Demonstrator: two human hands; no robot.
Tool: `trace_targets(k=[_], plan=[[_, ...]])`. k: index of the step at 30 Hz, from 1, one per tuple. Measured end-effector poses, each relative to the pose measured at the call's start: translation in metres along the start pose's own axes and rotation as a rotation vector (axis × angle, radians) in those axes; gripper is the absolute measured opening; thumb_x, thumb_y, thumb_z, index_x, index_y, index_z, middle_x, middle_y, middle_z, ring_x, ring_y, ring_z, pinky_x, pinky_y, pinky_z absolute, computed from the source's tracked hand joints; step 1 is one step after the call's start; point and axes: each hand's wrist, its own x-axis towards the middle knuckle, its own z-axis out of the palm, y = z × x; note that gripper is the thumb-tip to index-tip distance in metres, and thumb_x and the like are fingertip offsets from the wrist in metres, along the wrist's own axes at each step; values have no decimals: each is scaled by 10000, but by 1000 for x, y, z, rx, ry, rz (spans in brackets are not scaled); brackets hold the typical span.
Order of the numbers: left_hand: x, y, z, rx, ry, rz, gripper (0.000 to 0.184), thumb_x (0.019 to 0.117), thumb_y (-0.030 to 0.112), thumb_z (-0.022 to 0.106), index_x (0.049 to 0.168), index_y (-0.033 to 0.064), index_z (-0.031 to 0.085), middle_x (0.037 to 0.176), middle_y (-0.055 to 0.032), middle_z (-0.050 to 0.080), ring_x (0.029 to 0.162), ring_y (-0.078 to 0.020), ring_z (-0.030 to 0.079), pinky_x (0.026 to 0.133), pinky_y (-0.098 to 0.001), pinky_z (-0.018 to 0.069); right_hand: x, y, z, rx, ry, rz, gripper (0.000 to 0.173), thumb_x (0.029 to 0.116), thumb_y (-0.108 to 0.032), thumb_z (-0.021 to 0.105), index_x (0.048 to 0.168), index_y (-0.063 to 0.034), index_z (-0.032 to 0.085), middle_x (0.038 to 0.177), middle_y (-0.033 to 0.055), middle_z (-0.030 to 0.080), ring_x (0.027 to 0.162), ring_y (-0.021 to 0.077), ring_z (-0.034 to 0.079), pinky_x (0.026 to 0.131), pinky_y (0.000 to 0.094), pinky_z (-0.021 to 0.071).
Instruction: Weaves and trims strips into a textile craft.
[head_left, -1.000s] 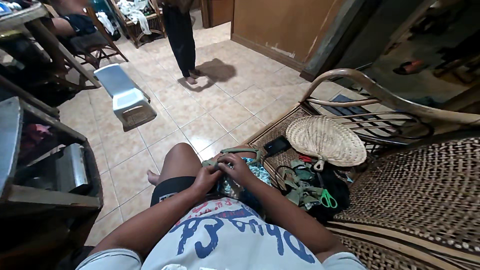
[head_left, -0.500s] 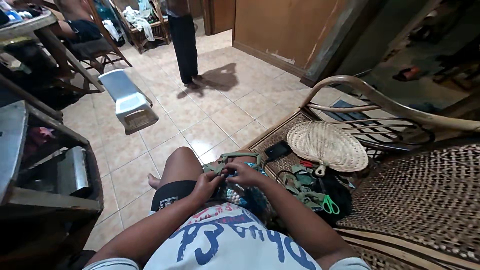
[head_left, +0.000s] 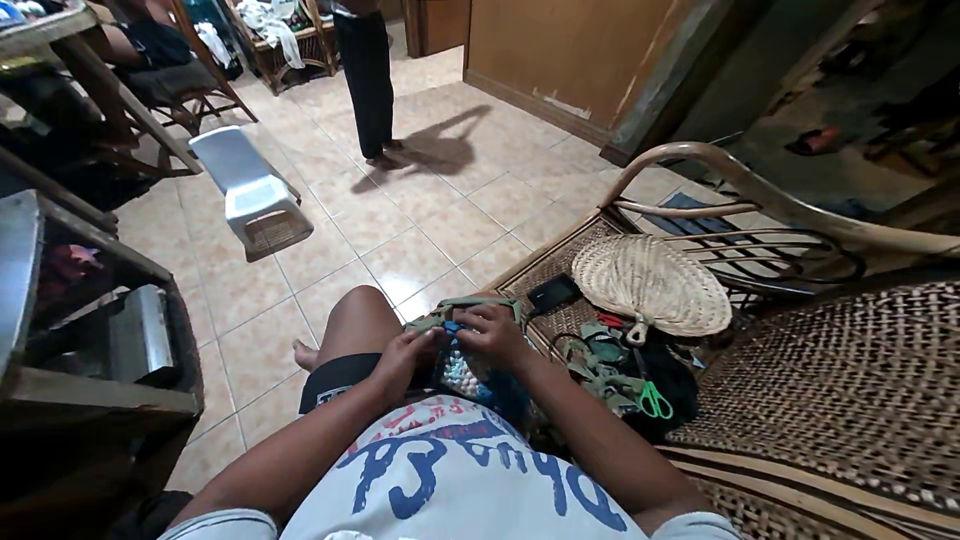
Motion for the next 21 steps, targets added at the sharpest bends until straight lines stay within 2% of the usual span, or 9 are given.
trace_targets(k=[3,5,9,11,13,16,17,19,21], plan=[[6,21,-15,-72,55,-34,270,1109,171,384,1233,18,569,852,10,650,770,-87,647,759,-270,562,-17,-2,8,-12,80,63,101,946,-135,652,923,-112,747,1094,110,743,1028,314,706,896,501,568],[13,46,-37,27,72,-79,247,1097,150,419,1206,11,593,796,14,615,717,-86,627,739,-267,561,-25,-3,11,-18,100,93,118,951,-163,640,933,-116,746,1095,100,748,1010,301,712,887,497,568],[20,91,-82,673,28,-63,259,1045,98,555,1282,-6,574,991,-104,667,841,-138,650,813,-324,559,-29,-4,12,-22,77,99,107,906,-168,656,914,-96,735,1071,89,754,1010,299,711,876,505,561],[31,90,-104,1060,181,-23,535,961,125,708,1431,8,482,1105,-243,678,981,-351,673,902,-534,536,-28,-4,15,-30,76,86,99,885,-173,666,893,-92,723,1031,84,754,987,295,710,865,497,562],[36,83,-100,1247,297,66,756,881,153,786,1513,2,401,1298,-336,573,1192,-522,567,996,-685,448,-27,-4,17,-50,95,69,102,878,-186,670,869,-95,717,997,77,753,955,290,712,848,485,569],[27,61,-47,1401,85,296,578,937,384,708,1414,86,575,1282,-186,656,1149,-367,649,965,-574,527,-27,-4,17,-67,90,66,125,895,-208,650,860,-103,710,979,71,752,943,288,709,854,479,566],[18,56,-20,1330,-84,274,495,992,346,649,1393,62,588,1292,-168,656,1162,-314,651,1002,-519,517,-28,-5,16,-67,89,59,137,895,-206,643,850,-96,712,971,81,753,937,299,710,848,489,563],[15,29,11,1109,-330,207,425,1047,251,556,1364,-32,557,1289,-216,636,1210,-310,621,1081,-486,466,-27,-7,14,-69,89,53,150,894,-201,644,838,-86,722,967,99,756,931,322,714,839,515,562],[18,9,19,1058,-371,172,418,1068,242,512,1360,-56,520,1211,-245,649,1139,-342,647,1037,-508,488,-27,-7,12,-83,78,57,159,907,-209,654,844,-87,736,973,102,756,934,331,713,851,530,558]])
